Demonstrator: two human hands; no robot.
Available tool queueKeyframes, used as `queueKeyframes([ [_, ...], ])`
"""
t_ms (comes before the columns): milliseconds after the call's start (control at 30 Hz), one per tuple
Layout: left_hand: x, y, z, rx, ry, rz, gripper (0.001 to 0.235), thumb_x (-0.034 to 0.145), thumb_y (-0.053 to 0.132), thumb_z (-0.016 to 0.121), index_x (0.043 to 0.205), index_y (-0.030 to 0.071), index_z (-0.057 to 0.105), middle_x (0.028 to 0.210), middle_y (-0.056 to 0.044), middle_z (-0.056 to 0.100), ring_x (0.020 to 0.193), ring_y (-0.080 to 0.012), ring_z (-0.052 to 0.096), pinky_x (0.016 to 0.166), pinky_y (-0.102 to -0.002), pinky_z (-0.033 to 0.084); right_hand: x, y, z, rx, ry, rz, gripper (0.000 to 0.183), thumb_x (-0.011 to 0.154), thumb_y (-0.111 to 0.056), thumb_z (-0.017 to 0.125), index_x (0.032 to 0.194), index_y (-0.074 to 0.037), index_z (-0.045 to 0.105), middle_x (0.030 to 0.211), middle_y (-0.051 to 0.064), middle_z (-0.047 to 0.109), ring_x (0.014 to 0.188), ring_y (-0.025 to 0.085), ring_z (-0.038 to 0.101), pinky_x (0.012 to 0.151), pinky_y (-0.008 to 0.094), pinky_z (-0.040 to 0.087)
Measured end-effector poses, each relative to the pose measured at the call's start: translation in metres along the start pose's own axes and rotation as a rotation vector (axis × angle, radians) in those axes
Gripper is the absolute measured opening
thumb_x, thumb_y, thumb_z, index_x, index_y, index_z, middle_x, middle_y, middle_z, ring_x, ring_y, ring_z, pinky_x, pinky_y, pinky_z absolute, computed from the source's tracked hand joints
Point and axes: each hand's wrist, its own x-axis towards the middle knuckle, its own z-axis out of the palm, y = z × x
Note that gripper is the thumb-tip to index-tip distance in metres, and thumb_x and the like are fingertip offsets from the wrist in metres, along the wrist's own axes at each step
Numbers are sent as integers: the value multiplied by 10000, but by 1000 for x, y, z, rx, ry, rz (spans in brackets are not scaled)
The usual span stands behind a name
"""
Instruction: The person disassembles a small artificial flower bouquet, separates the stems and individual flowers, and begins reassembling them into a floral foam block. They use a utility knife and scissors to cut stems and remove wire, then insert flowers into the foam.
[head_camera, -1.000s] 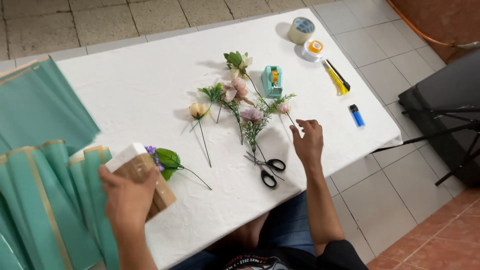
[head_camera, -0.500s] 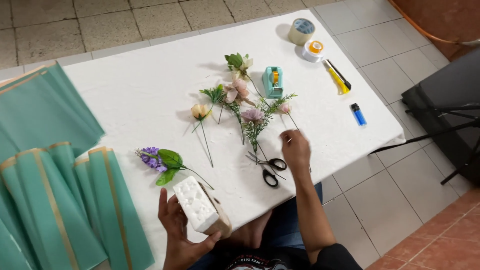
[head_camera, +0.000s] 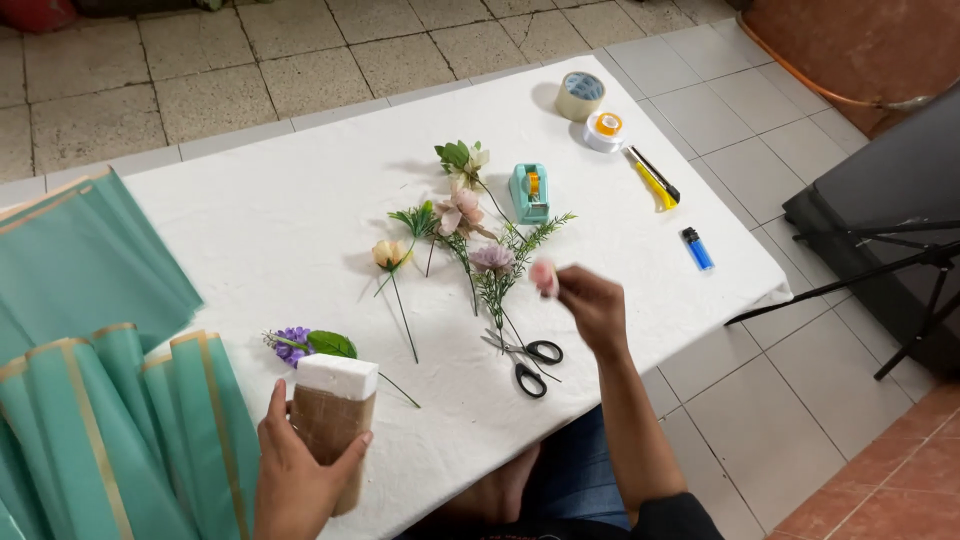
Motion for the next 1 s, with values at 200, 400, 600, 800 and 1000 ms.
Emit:
queueKeyframes([
  [200,-12,31,23,125,568,819,881,682,455,671,1345,11,298,1366,-278,332,1284,-422,327,1028,-537,335,-56,-30,22,424,-130,-301,484,743,-119,733,1119,90,512,1099,187,560,970,214,589,784,308,564],
  [400,-50,75,32,-336,65,1141,632,716,349,761,1226,106,478,1345,-121,418,1314,-318,370,1109,-486,254,-67,-81,67,532,-437,-554,245,892,-237,598,914,1,540,838,157,676,642,229,633,640,331,469],
  [600,-49,82,38,-510,179,1224,136,815,122,628,927,57,585,1089,-97,608,1052,-287,622,1055,-459,319,-90,-53,81,452,-323,-539,176,832,-126,634,900,11,547,829,134,614,688,246,595,628,332,493],
  [800,-50,77,44,-600,225,1202,143,823,63,625,963,38,604,981,-72,660,931,-247,694,1062,-439,345,-105,-41,89,532,-233,-380,178,815,-108,667,905,19,579,803,99,632,715,206,640,628,292,517],
  [1000,-54,76,43,-726,163,928,291,788,100,655,1038,37,522,986,-109,599,920,-206,603,819,-291,515,-111,-45,88,613,-145,-176,104,832,-22,606,844,43,526,772,159,576,711,365,683,600,403,595],
])
